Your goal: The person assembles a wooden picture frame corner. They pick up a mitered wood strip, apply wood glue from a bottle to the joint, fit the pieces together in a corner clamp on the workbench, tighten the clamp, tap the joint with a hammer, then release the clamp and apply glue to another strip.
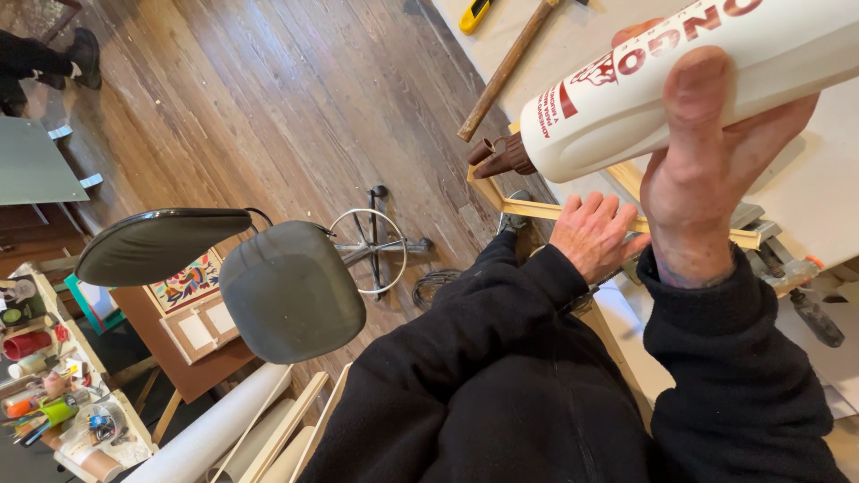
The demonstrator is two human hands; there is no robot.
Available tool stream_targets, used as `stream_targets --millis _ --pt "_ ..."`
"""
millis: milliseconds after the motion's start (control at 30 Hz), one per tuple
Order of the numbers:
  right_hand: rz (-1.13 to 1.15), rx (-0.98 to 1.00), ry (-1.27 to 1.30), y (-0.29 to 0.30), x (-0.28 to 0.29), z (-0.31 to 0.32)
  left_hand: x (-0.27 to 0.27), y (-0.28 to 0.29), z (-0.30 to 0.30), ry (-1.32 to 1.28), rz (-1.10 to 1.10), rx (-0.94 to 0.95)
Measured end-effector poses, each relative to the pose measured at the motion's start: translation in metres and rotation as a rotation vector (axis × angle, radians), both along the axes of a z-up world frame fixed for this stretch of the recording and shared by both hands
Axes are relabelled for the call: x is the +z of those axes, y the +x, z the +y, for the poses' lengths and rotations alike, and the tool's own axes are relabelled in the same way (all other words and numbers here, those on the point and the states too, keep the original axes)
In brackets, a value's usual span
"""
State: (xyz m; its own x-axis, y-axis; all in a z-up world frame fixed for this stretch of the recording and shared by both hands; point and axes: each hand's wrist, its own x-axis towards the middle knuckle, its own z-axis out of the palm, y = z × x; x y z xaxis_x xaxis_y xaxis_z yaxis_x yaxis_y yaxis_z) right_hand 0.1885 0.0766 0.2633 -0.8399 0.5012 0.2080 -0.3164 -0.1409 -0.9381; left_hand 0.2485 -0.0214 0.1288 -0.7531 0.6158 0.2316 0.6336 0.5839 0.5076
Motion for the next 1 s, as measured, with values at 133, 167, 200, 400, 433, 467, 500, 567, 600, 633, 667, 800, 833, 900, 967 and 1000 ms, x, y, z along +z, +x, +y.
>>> stream_targets --millis 133,167,200,400,433,467,500,567,600,633,667,800,833,900,967,1000 --pt "-0.005 0.006 0.018 0.002 -0.006 0.004 0.000 0.001 0.000 -0.015 0.001 -0.011" --pt "-0.003 -0.001 0.022 0.003 -0.010 0.005 0.001 0.001 0.000 -0.014 0.000 -0.013" --pt "-0.001 -0.009 0.026 0.004 -0.014 0.006 0.001 0.001 0.000 -0.013 0.000 -0.014" --pt "-0.012 0.018 -0.018 -0.005 0.018 -0.004 0.001 0.002 0.001 -0.010 -0.020 -0.020" --pt "-0.011 0.019 -0.018 -0.004 0.011 -0.002 0.001 0.002 0.001 -0.010 -0.019 -0.019" --pt "-0.002 0.018 -0.005 -0.002 0.005 0.001 0.000 0.002 0.002 -0.002 -0.017 -0.018" --pt "0.005 0.018 0.007 0.001 -0.002 0.003 0.000 0.003 0.002 0.005 -0.017 -0.016" --pt "0.001 0.002 0.003 0.001 0.001 0.001 -0.001 0.004 0.002 -0.003 -0.011 -0.014" --pt "-0.002 -0.014 0.001 0.001 0.002 0.000 -0.001 0.004 0.002 -0.010 -0.003 -0.013" --pt "-0.001 -0.014 0.001 0.002 -0.003 0.003 -0.001 0.004 0.002 -0.010 -0.002 -0.014" --pt "0.000 -0.023 0.030 0.003 -0.009 0.005 -0.001 0.003 0.003 -0.007 0.000 -0.012" --pt "0.004 -0.042 0.097 0.003 -0.015 0.009 -0.003 0.005 0.004 -0.006 -0.003 -0.007" --pt "0.004 -0.041 0.097 0.001 -0.010 0.008 -0.002 0.005 0.004 -0.007 -0.003 -0.006" --pt "-0.038 -0.041 0.115 -0.003 -0.001 0.006 0.000 0.005 0.003 0.000 0.007 0.001" --pt "-0.015 -0.052 0.120 -0.005 -0.013 0.010 0.001 0.005 0.002 -0.003 -0.008 -0.003" --pt "0.009 -0.062 0.126 -0.006 -0.019 0.012 0.001 0.004 0.002 -0.004 -0.024 -0.008"
